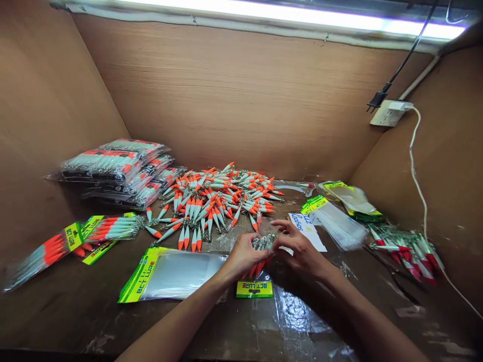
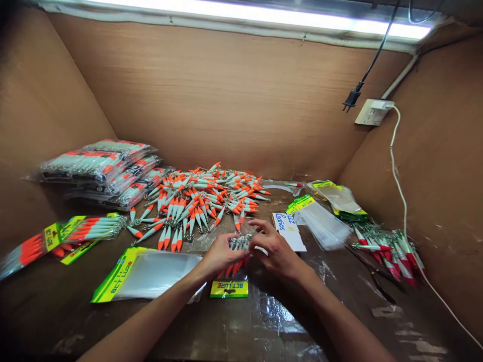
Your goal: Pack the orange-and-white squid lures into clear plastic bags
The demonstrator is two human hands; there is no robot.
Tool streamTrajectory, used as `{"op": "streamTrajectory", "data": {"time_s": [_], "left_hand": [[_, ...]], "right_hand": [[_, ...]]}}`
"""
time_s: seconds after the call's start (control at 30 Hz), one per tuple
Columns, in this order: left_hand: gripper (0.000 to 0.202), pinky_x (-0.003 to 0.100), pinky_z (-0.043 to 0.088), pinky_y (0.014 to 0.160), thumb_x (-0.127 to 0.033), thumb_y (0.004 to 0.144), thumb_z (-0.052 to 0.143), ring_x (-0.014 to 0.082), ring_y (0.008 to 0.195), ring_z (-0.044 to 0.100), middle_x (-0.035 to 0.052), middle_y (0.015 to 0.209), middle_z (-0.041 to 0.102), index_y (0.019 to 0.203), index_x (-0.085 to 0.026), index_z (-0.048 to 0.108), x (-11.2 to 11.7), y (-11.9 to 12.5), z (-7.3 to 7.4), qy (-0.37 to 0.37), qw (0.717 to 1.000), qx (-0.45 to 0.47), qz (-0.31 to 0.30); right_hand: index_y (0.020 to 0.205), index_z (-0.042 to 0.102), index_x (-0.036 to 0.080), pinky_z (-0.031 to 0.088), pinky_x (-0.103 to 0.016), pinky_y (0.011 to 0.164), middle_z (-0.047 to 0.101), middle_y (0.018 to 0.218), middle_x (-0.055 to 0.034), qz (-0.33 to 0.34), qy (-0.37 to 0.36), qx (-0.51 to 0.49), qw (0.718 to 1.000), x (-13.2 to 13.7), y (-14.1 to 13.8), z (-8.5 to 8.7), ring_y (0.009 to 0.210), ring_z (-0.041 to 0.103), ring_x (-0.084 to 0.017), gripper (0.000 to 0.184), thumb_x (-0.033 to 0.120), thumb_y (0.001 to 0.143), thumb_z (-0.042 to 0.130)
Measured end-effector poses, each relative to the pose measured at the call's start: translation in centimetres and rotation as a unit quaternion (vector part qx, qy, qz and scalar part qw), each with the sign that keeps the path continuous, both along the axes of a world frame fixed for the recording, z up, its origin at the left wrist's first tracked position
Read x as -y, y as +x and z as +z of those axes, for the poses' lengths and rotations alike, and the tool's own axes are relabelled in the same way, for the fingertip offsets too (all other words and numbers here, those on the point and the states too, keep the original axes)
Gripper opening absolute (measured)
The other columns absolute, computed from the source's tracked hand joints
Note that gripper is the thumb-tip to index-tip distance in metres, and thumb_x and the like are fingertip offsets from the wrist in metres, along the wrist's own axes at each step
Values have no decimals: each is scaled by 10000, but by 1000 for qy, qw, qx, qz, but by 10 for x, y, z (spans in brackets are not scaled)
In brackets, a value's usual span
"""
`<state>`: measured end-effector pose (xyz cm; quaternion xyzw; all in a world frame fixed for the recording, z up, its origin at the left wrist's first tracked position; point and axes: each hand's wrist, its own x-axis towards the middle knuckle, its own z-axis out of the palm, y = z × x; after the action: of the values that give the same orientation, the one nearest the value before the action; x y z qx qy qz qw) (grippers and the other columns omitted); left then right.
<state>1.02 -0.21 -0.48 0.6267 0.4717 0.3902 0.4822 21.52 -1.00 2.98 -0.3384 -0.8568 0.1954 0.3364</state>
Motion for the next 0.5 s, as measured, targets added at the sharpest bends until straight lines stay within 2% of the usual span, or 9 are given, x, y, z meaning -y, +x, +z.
{"op": "streamTrajectory", "data": {"time_s": [0.13, 0.2, 0.27, 0.3, 0.4, 0.5], "left_hand": [[348, 245, 437, 585, -337, 663, 822, 179, 639, 625, 35, 758, 723, 926, -126, 735, 2, -1, 5, -52, 997, 40, -38], [379, 241, 432, 552, -369, 690, 807, 169, 587, 619, 35, 720, 711, 965, -122, 720, 2, -3, 6, -100, 990, 68, -70], [381, 241, 443, 559, -380, 696, 806, 172, 601, 632, 44, 735, 710, 954, -116, 710, 2, -3, 6, -115, 987, 83, -78], [368, 240, 449, 572, -372, 689, 814, 174, 623, 639, 48, 755, 712, 930, -115, 708, 1, -3, 6, -107, 988, 84, -71], [325, 234, 453, 591, -340, 672, 830, 164, 643, 627, 41, 765, 703, 869, -116, 701, 0, -3, 4, -83, 992, 79, -53], [327, 240, 464, 614, -341, 689, 824, 154, 635, 617, 34, 760, 698, 887, -110, 702, -1, -3, 2, -91, 989, 101, -58]], "right_hand": [[857, 661, 226, 468, -438, 992, 474, 1398, -94, -34, -20, -41, 998, -3, 5, 3, 1168, 554, -257, 75, 194, 909, 617], [859, 649, 220, 444, -452, 1021, 500, 1372, -103, -57, -24, -57, 996, -5, 7, 5, 1218, 532, -272, 71, 212, 917, 607], [902, 650, 227, 420, -467, 1048, 532, 1347, -102, -73, -13, -67, 995, -6, 8, 6, 1267, 503, -283, 63, 209, 922, 592], [961, 656, 237, 413, -477, 1056, 543, 1343, -100, -75, 1, -67, 995, -6, 9, 6, 1275, 498, -285, 85, 203, 919, 591], [1199, 637, 290, 409, -512, 1057, 546, 1373, -91, -65, 56, -33, 996, -6, 11, 3, 1259, 502, -293, 314, 187, 905, 599], [1256, 641, 311, 408, -532, 1047, 528, 1408, -89, -60, 88, 17, 994, -8, 12, -1, 1247, 500, -299, 364, 187, 919, 583]]}}
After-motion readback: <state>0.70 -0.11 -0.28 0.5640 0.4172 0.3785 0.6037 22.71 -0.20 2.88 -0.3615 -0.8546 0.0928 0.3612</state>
